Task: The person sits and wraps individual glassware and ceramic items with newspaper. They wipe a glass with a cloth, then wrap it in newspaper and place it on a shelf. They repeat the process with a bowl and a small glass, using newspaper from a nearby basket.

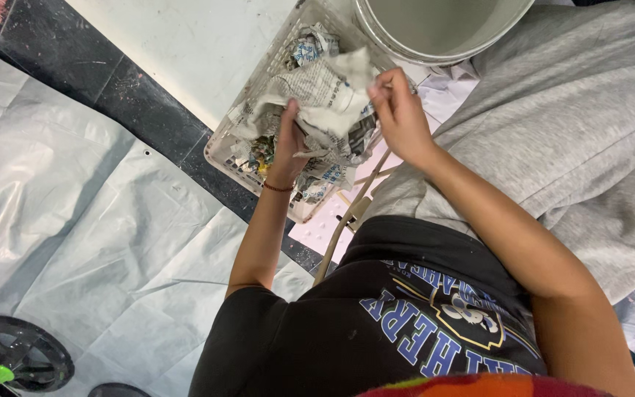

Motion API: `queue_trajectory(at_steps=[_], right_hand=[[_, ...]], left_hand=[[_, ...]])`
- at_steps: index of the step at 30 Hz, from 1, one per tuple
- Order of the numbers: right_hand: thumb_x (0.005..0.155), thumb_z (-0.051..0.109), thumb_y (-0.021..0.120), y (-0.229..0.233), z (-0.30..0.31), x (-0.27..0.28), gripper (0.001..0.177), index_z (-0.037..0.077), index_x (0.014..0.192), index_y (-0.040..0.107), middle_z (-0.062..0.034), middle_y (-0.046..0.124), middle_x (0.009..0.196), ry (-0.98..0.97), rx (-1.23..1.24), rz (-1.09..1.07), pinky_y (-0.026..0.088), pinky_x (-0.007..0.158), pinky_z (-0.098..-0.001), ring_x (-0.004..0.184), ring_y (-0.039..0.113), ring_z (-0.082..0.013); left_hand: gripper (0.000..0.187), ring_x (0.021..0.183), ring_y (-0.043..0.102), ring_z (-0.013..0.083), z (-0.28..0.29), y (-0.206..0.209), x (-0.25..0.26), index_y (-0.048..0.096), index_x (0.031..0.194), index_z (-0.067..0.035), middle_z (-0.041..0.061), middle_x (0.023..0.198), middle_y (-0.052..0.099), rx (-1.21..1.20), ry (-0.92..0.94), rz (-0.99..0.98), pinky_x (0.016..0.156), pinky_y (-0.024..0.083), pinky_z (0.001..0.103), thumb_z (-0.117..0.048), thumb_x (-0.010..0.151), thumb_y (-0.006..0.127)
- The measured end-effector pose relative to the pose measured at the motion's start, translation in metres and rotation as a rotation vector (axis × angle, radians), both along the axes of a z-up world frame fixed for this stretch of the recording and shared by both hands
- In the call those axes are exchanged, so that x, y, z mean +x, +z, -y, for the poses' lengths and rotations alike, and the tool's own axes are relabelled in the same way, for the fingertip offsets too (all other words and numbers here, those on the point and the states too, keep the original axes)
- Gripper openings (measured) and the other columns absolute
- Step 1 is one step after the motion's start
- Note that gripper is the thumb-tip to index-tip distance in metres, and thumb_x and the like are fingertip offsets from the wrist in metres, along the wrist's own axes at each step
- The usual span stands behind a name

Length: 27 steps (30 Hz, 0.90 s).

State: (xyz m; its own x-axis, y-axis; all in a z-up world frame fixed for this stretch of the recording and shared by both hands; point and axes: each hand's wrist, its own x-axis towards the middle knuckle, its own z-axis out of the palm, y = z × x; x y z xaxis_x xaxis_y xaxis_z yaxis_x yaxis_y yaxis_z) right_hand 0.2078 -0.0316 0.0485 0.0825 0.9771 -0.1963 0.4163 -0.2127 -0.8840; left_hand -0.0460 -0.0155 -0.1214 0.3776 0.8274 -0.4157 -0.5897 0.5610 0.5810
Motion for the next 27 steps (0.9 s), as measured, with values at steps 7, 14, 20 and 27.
queue_trajectory(at_steps=[7,14,20,27], right_hand=[[0.108,0.026,0.056,-0.014,-0.01,0.009,0.023,0.004,0.103,0.052,-0.0065,0.065,0.079,-0.197,-0.3,-0.211,0.054,0.058,-0.0347,0.066,0.066,-0.0191],[0.098,0.013,0.065,-0.049,0.008,0.006,0.014,0.003,0.107,0.062,-0.0154,0.075,0.093,0.312,-0.045,0.88,0.058,0.065,-0.0443,0.079,0.073,-0.0307],[0.087,0.008,0.067,-0.112,-0.013,0.012,0.024,0.005,0.11,0.069,-0.0125,0.076,0.098,0.538,-0.327,1.149,0.061,0.069,-0.0424,0.09,0.075,-0.0292],[0.114,0.021,0.051,-0.093,-0.033,-0.014,0.036,0.004,0.146,0.05,-0.0196,0.073,0.116,0.453,-0.345,0.432,0.059,0.094,-0.046,0.104,0.074,-0.0361]], left_hand=[[0.066,0.122,0.061,0.0253,-0.01,0.09,0.009,0.047,0.142,-0.006,0.01,0.137,0.062,-0.04,-0.113,-0.033,0.088,0.056,0.042,-0.046,0.093,0.064],[0.051,0.114,0.065,0.0239,-0.007,0.024,0.011,0.052,0.139,0.002,0.015,0.128,0.064,-0.068,0.098,-0.179,0.096,0.058,0.036,-0.026,0.1,0.069],[0.052,0.104,0.07,0.0253,-0.012,0.002,-0.001,0.049,0.136,0.001,0.016,0.123,0.066,-0.072,0.467,-0.584,0.086,0.064,0.038,-0.032,0.097,0.062],[0.069,0.106,0.07,0.0357,-0.018,0.034,0.001,0.042,0.139,0.0,0.019,0.119,0.062,-0.113,0.075,-0.186,0.086,0.066,0.05,-0.041,0.092,0.072]])
